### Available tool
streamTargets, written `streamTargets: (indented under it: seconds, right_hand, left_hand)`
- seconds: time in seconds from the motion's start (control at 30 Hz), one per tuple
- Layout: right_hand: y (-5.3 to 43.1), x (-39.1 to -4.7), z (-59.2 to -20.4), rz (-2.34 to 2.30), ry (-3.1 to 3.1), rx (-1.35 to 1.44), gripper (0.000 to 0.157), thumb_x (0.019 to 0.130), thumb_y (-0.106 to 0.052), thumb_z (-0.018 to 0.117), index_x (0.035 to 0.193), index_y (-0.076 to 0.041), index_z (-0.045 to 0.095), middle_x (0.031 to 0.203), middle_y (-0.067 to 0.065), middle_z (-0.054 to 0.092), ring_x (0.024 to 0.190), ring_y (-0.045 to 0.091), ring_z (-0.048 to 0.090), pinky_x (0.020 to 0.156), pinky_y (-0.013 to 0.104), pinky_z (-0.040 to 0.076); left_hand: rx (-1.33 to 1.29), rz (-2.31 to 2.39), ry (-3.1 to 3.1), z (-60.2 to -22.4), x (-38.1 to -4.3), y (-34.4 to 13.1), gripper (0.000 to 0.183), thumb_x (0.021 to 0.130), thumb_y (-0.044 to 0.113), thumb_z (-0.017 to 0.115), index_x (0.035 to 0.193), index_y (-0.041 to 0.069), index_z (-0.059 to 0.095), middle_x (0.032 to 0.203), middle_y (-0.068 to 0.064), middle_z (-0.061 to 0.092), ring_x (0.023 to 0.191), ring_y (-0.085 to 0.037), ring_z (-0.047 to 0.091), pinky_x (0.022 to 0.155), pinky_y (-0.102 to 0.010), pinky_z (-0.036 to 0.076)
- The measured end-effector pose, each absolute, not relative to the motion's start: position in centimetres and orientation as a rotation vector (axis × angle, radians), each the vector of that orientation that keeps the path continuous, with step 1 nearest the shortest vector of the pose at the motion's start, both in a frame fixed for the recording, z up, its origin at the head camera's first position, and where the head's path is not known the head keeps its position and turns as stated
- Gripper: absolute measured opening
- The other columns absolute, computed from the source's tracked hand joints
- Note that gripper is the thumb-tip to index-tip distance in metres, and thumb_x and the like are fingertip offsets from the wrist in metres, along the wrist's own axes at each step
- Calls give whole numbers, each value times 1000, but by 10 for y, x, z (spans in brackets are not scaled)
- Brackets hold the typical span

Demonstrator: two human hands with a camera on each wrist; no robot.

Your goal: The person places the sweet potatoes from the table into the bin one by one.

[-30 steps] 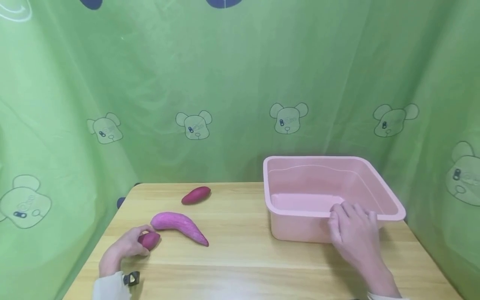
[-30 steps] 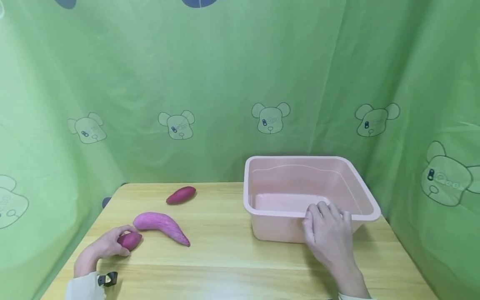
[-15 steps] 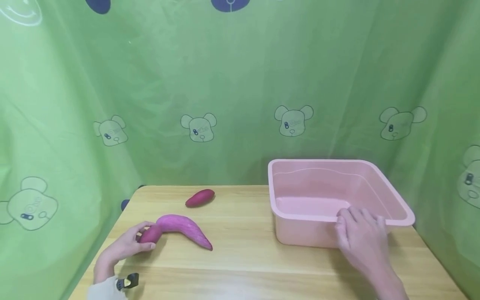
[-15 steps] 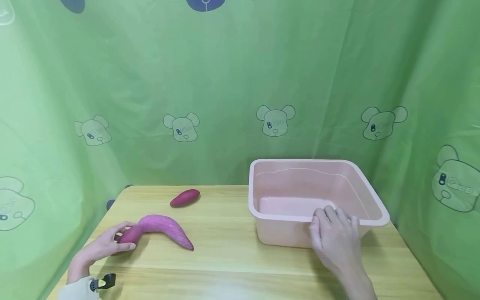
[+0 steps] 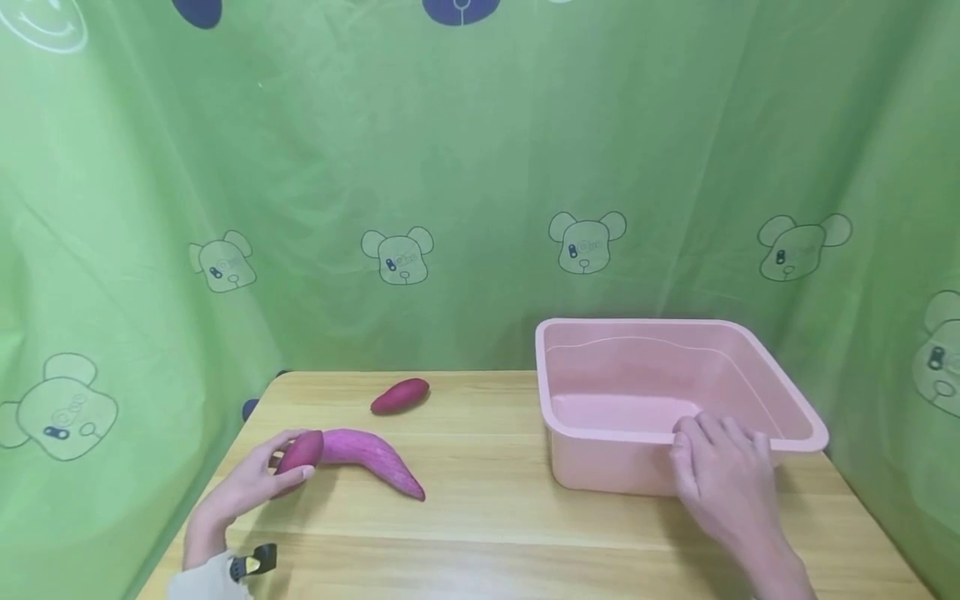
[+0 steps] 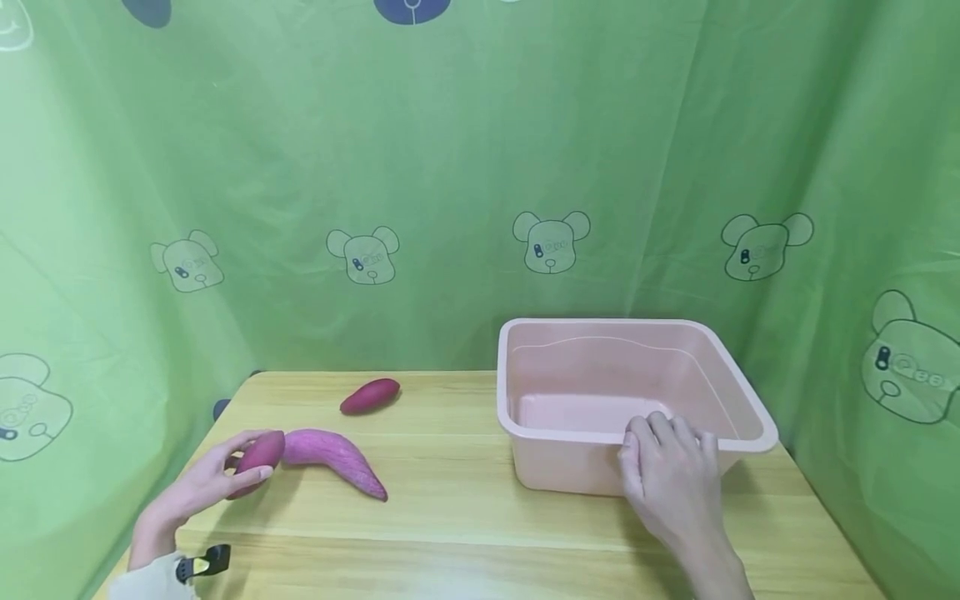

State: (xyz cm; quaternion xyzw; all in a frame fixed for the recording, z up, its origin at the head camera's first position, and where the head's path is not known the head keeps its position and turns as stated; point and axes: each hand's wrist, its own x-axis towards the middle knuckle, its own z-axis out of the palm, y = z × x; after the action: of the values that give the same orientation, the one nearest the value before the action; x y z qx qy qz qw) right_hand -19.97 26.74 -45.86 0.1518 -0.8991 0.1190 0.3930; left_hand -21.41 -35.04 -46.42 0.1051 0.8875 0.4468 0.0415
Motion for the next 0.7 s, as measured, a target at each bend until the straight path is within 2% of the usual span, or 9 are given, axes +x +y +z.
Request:
streamTargets:
  seconds: [0.3, 0.7]
  right_hand:
    - [268, -200, -459, 308, -2291, 377, 22, 99, -21, 41, 89, -11, 58, 83, 8, 58, 77, 29, 48, 74, 52, 34]
    - [268, -200, -458, 305, -2288, 383, 22, 99, -21, 40, 89, -11, 57, 83, 8, 58, 76, 29, 48, 73, 52, 34]
  left_hand:
    - [172, 1433, 2751, -454, -216, -344, 68, 101, 26, 67, 151, -10, 37, 127, -25, 61, 107, -28, 62, 78, -29, 58]
    - [173, 1500, 2932, -450, -215, -336, 61, 103, 26, 65, 152, -1, 42, 134, -28, 58, 119, -42, 60, 80, -25, 56]
